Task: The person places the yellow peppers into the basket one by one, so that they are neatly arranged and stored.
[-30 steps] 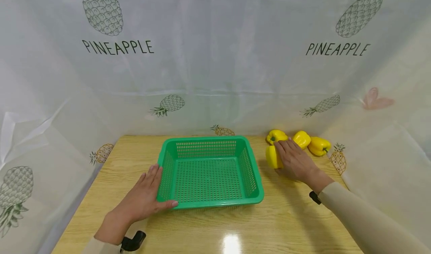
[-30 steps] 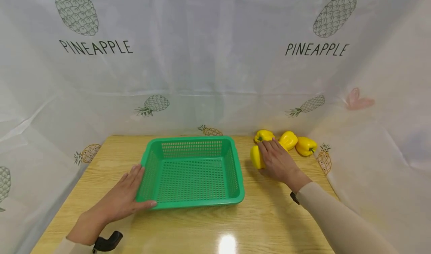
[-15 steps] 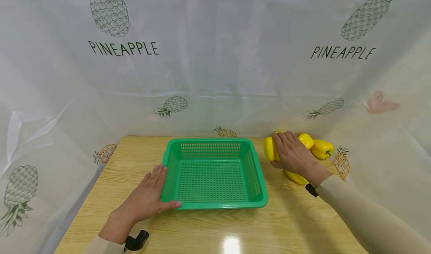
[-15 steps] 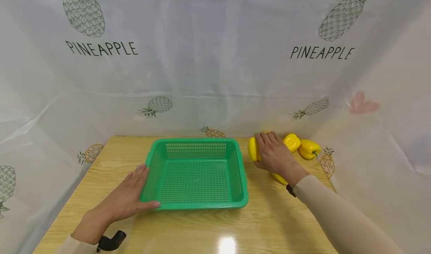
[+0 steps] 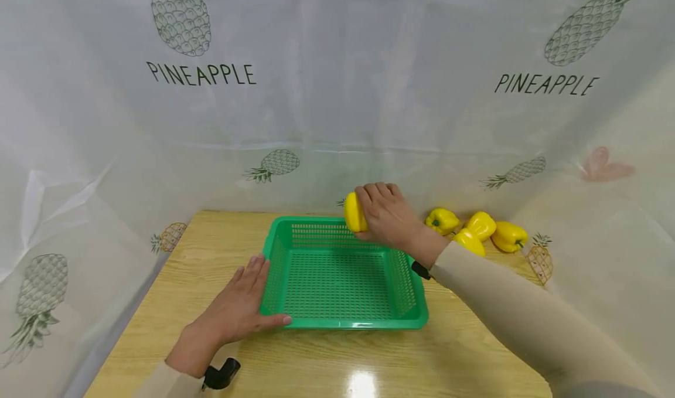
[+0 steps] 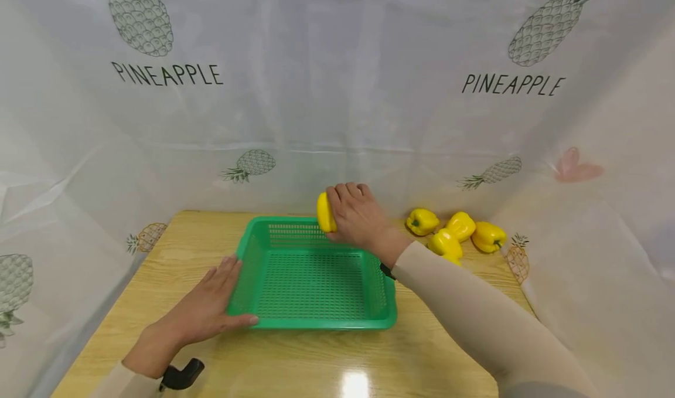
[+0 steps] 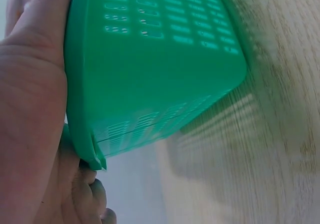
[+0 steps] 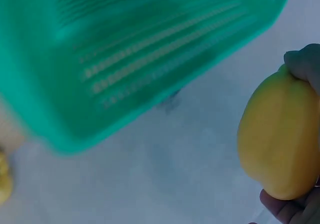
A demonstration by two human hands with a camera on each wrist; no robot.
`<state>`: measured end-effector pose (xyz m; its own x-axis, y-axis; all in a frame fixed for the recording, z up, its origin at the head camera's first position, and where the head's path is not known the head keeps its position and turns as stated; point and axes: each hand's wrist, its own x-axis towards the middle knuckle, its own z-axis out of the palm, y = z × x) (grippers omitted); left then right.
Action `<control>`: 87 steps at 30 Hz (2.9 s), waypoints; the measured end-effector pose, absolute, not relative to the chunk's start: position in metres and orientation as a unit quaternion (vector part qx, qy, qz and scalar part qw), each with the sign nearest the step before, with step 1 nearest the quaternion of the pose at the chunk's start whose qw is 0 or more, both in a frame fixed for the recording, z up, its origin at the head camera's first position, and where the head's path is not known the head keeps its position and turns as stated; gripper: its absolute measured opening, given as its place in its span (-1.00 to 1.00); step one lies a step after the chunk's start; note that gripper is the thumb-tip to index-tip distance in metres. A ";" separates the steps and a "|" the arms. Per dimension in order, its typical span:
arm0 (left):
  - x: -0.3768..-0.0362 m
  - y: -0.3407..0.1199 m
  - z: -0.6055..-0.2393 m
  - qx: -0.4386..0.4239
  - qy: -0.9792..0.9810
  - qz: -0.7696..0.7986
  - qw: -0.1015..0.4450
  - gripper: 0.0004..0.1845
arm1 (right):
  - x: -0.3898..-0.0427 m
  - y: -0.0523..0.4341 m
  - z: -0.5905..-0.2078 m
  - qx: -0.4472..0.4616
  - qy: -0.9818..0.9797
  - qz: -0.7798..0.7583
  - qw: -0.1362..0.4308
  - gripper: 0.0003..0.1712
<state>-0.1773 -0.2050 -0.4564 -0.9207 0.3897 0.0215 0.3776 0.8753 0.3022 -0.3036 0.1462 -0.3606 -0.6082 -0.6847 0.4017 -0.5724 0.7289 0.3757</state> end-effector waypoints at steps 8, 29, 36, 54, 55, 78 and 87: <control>-0.183 -0.201 -0.457 0.202 0.967 0.151 0.024 0.42 | -0.304 0.087 -0.395 0.369 -0.888 -0.091 0.257 0.08; -0.178 -0.197 -0.455 0.187 0.971 0.144 0.045 0.38 | -0.308 0.037 -0.467 0.364 -0.917 -0.117 0.110 0.10; -0.177 -0.200 -0.455 0.190 0.973 0.127 0.043 0.38 | -0.308 0.028 -0.480 0.365 -0.915 -0.135 0.108 0.12; -0.177 -0.198 -0.460 0.193 0.972 0.132 0.030 0.39 | -0.307 0.024 -0.496 0.355 -0.920 -0.131 0.101 0.11; -0.177 -0.198 -0.460 0.193 0.972 0.133 0.030 0.39 | -0.307 0.024 -0.497 0.355 -0.920 -0.132 0.103 0.10; -0.178 -0.198 -0.463 0.196 0.970 0.143 0.022 0.37 | -0.310 0.023 -0.499 0.316 -0.940 -0.092 0.090 0.13; -0.178 -0.197 -0.460 0.193 0.969 0.148 0.030 0.37 | -0.312 0.025 -0.499 0.317 -0.939 -0.092 0.094 0.07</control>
<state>-0.1780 -0.1974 -0.4603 -0.9237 0.3831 -0.0009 0.3653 0.8815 0.2992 -0.3116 0.0246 -0.4994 -0.7807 -0.6136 0.1185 -0.5790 0.7815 0.2324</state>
